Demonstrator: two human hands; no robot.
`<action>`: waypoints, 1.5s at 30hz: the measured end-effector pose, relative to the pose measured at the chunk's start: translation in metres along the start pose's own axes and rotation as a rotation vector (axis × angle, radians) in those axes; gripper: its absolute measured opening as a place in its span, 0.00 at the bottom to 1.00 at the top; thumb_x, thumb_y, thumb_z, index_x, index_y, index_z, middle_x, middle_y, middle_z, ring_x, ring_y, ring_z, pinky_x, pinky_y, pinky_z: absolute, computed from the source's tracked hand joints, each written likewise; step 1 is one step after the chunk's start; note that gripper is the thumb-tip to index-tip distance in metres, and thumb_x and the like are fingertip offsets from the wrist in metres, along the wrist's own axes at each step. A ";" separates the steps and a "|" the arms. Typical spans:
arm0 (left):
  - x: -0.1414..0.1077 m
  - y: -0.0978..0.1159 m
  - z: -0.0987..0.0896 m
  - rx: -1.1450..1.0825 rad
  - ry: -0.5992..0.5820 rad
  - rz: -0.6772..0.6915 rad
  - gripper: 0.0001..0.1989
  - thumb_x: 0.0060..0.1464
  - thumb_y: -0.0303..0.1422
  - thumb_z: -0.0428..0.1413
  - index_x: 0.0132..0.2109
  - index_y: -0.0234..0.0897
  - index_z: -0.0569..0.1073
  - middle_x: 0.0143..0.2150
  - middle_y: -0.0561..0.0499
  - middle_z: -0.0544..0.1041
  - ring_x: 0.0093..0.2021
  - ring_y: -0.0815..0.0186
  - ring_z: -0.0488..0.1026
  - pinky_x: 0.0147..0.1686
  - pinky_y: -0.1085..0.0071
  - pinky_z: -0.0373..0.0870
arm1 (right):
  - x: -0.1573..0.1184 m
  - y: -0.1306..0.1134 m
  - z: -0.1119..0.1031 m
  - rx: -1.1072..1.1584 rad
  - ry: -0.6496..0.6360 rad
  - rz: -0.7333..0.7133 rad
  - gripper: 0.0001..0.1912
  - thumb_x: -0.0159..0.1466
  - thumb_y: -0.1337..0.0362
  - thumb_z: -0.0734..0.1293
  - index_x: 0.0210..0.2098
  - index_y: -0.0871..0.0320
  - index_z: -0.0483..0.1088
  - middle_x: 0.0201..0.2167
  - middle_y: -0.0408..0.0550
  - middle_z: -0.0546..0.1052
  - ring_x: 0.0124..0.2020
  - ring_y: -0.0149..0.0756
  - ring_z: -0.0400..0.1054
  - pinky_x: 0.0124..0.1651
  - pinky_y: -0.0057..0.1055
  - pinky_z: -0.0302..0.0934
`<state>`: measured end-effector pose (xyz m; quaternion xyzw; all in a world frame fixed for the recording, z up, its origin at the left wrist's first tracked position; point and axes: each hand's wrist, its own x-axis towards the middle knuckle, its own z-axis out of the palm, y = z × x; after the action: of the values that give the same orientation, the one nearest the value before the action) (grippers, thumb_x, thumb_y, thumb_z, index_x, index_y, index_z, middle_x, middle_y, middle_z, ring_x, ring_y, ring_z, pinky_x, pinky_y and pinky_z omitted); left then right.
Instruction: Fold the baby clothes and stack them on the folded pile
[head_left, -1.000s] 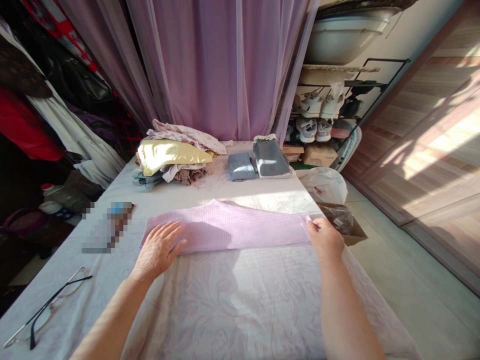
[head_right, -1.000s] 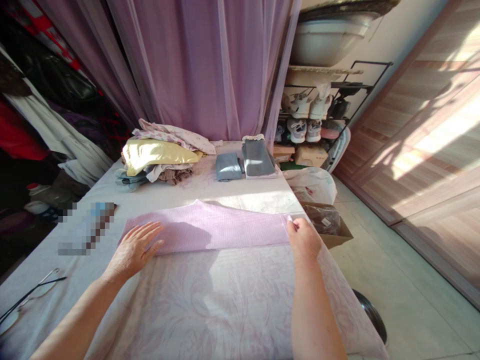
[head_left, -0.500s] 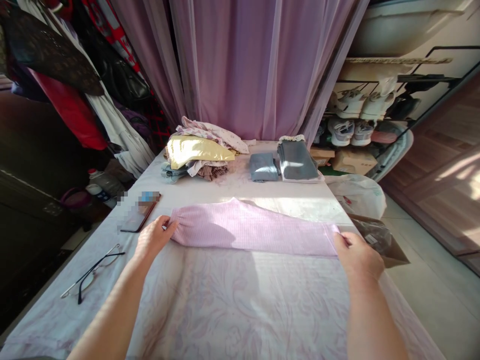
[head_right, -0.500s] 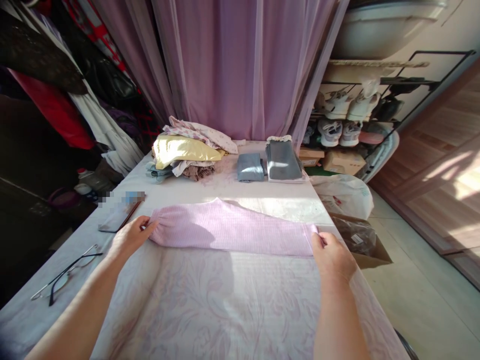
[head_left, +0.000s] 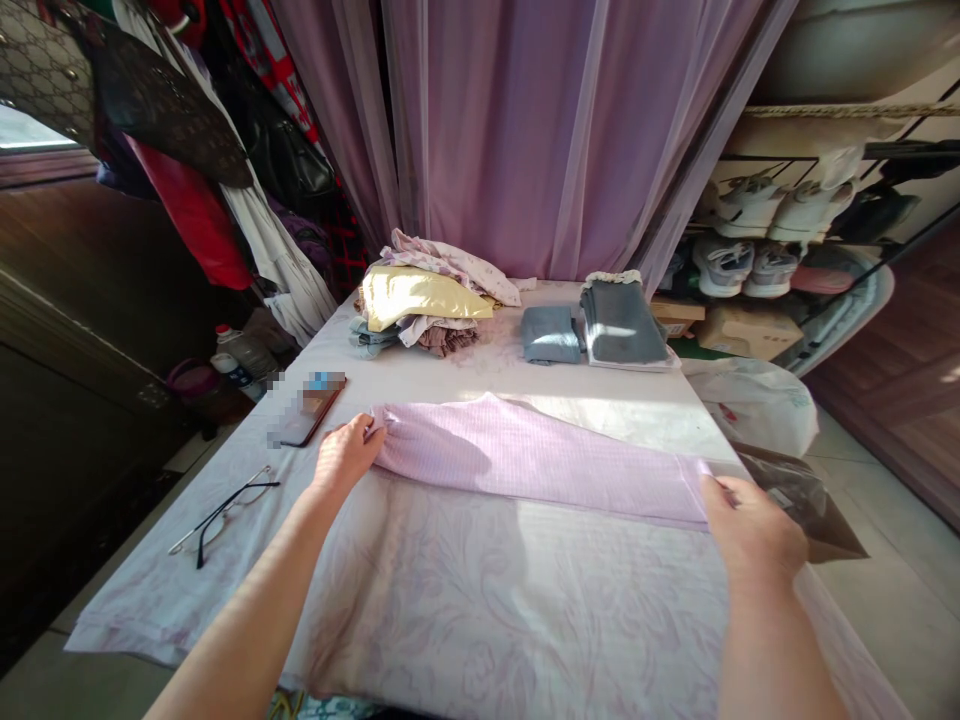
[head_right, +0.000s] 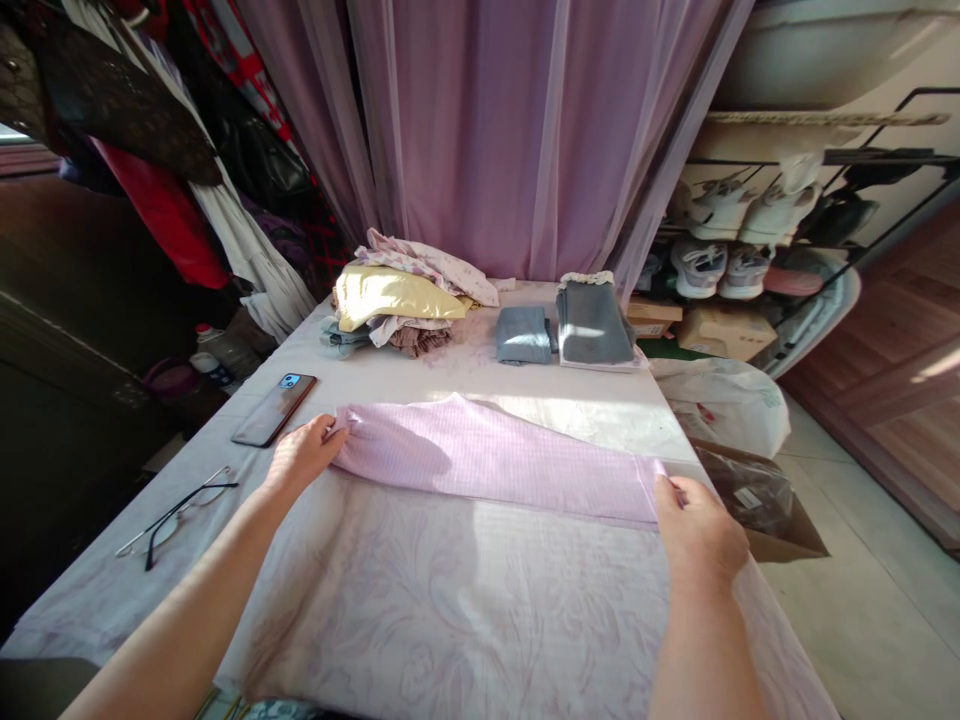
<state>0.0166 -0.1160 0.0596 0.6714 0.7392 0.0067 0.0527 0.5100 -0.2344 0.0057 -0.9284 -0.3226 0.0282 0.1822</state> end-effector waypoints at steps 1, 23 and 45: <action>-0.001 0.000 0.001 0.019 0.004 0.008 0.15 0.60 0.44 0.48 0.44 0.42 0.74 0.39 0.48 0.82 0.44 0.57 0.78 0.39 0.70 0.64 | 0.000 0.001 0.001 -0.008 -0.001 -0.002 0.18 0.61 0.50 0.63 0.40 0.53 0.79 0.31 0.52 0.79 0.27 0.43 0.66 0.30 0.35 0.54; 0.006 -0.014 0.003 -0.105 0.119 0.061 0.24 0.59 0.46 0.46 0.56 0.38 0.71 0.41 0.43 0.82 0.49 0.51 0.77 0.47 0.60 0.67 | -0.011 -0.011 -0.014 -0.034 0.057 0.100 0.19 0.64 0.53 0.61 0.46 0.53 0.78 0.37 0.52 0.80 0.35 0.42 0.69 0.35 0.32 0.54; 0.014 -0.019 0.020 -0.145 0.179 -0.010 0.25 0.58 0.43 0.46 0.58 0.38 0.70 0.32 0.49 0.79 0.37 0.57 0.77 0.36 0.68 0.67 | -0.012 -0.008 -0.007 -0.011 0.050 0.021 0.15 0.62 0.55 0.64 0.41 0.53 0.79 0.35 0.49 0.80 0.33 0.40 0.70 0.32 0.31 0.53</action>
<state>-0.0018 -0.1055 0.0376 0.6587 0.7420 0.1198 0.0346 0.4972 -0.2384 0.0146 -0.9331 -0.3086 0.0053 0.1849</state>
